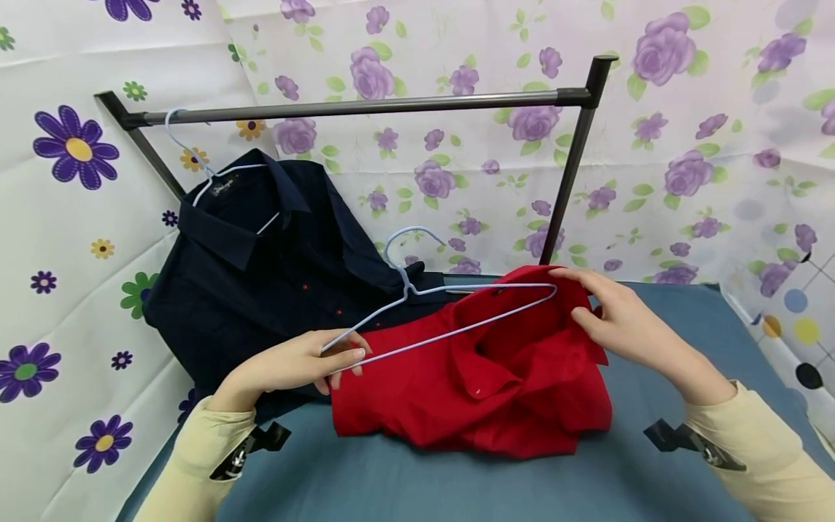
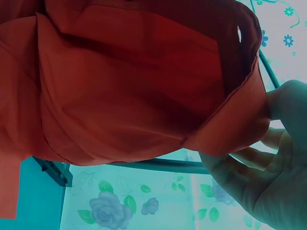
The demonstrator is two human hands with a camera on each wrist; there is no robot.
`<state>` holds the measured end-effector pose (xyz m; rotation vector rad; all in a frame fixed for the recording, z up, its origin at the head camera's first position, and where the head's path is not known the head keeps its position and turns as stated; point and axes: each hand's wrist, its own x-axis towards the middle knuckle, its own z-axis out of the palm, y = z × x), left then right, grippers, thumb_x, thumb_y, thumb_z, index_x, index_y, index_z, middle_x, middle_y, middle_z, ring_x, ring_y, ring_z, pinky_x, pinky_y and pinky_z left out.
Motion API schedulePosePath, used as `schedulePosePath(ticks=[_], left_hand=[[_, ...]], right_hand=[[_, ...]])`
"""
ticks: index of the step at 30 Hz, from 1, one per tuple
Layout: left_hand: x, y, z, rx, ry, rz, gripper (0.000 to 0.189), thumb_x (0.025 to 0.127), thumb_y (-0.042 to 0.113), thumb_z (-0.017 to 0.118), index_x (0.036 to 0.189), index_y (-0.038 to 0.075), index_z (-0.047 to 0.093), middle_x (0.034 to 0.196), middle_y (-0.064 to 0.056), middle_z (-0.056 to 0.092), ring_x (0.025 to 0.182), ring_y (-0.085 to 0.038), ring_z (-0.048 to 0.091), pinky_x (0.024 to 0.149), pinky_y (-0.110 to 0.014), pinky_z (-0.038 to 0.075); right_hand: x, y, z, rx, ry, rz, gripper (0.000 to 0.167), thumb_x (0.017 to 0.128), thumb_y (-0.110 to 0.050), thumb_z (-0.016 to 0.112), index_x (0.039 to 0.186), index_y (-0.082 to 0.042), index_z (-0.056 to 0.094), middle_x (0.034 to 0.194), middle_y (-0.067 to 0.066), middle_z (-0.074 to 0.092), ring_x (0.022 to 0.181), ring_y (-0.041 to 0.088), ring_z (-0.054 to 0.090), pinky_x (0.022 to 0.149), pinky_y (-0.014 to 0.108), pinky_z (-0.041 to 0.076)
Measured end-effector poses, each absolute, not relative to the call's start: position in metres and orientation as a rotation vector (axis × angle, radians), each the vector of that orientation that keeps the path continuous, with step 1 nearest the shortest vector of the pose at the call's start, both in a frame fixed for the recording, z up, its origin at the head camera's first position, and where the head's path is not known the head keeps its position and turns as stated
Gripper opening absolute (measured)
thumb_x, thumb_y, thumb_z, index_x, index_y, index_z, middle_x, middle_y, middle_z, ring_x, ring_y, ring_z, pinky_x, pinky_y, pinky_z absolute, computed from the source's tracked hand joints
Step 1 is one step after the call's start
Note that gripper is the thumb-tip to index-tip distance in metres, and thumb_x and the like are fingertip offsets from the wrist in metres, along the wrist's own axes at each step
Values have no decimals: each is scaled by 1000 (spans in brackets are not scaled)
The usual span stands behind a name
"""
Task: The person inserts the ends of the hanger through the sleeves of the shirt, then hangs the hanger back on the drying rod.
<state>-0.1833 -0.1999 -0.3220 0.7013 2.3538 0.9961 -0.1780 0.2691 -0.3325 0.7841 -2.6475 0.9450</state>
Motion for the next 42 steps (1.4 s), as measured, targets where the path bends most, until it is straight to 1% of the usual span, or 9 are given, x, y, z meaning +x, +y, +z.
schedulePosePath(ticks=[3, 7, 10, 17, 19, 28, 34, 36, 42], left_hand=[[-187, -194, -328, 658, 2318, 1041, 39, 105, 39, 54, 124, 6, 60, 101, -8, 67, 75, -33, 64, 65, -42, 59], [-191, -187, -334, 592, 2262, 1094, 42, 105, 44, 52, 122, 6, 60, 104, -13, 67, 74, -31, 65, 64, -43, 58], [-193, -182, -336, 571, 2216, 1117, 49, 107, 48, 45, 126, 6, 59, 107, -13, 68, 76, -30, 66, 66, -43, 59], [-198, -167, -339, 549, 2109, 1168, 74, 105, 63, 30, 137, 1, 54, 110, -13, 68, 78, -34, 66, 66, -44, 60], [-199, -163, -340, 535, 2097, 1178, 76, 103, 65, 29, 136, 2, 55, 110, -13, 68, 77, -33, 66, 66, -43, 60], [-206, -147, -345, 579, 2107, 1150, 80, 103, 67, 23, 125, 5, 68, 108, -9, 71, 84, -44, 65, 67, -41, 60], [-208, -136, -347, 584, 2089, 1169, 84, 102, 69, 24, 125, 3, 69, 108, -10, 71, 84, -44, 65, 67, -39, 59], [-209, -132, -347, 584, 2089, 1171, 85, 102, 70, 24, 125, 2, 70, 108, -11, 71, 82, -41, 65, 67, -38, 59], [-210, -120, -348, 581, 2075, 1190, 84, 101, 71, 25, 121, 5, 72, 106, -11, 72, 73, -25, 65, 67, -38, 58]], right_hand=[[-178, 269, -332, 783, -2652, 944, 56, 97, 3, 55, 148, -15, 46, 131, 11, 54, 55, 10, 43, 53, 28, 42], [-179, 269, -332, 796, -2640, 928, 55, 96, 3, 57, 148, -14, 47, 135, 12, 54, 64, 12, 48, 55, 28, 44], [-179, 269, -332, 805, -2632, 922, 55, 96, 3, 57, 148, -13, 47, 136, 12, 54, 71, 14, 51, 57, 28, 45], [-177, 269, -329, 815, -2611, 897, 57, 95, 6, 56, 148, -14, 47, 133, 11, 57, 69, 15, 50, 57, 28, 44], [-177, 269, -328, 812, -2608, 893, 57, 95, 6, 55, 148, -14, 47, 131, 11, 57, 73, 15, 50, 58, 28, 45], [-173, 267, -326, 814, -2584, 883, 57, 95, 6, 55, 147, -15, 48, 129, 9, 58, 82, 15, 50, 59, 27, 45], [-170, 258, -323, 844, -2528, 879, 60, 93, 7, 55, 147, -18, 50, 128, 6, 58, 76, 11, 47, 55, 26, 43], [-168, 254, -321, 843, -2517, 880, 61, 93, 7, 55, 147, -19, 50, 129, 4, 58, 73, 10, 46, 54, 26, 42], [-163, 241, -314, 864, -2484, 880, 63, 93, 7, 56, 148, -23, 49, 133, 3, 57, 84, 10, 48, 54, 26, 42]])
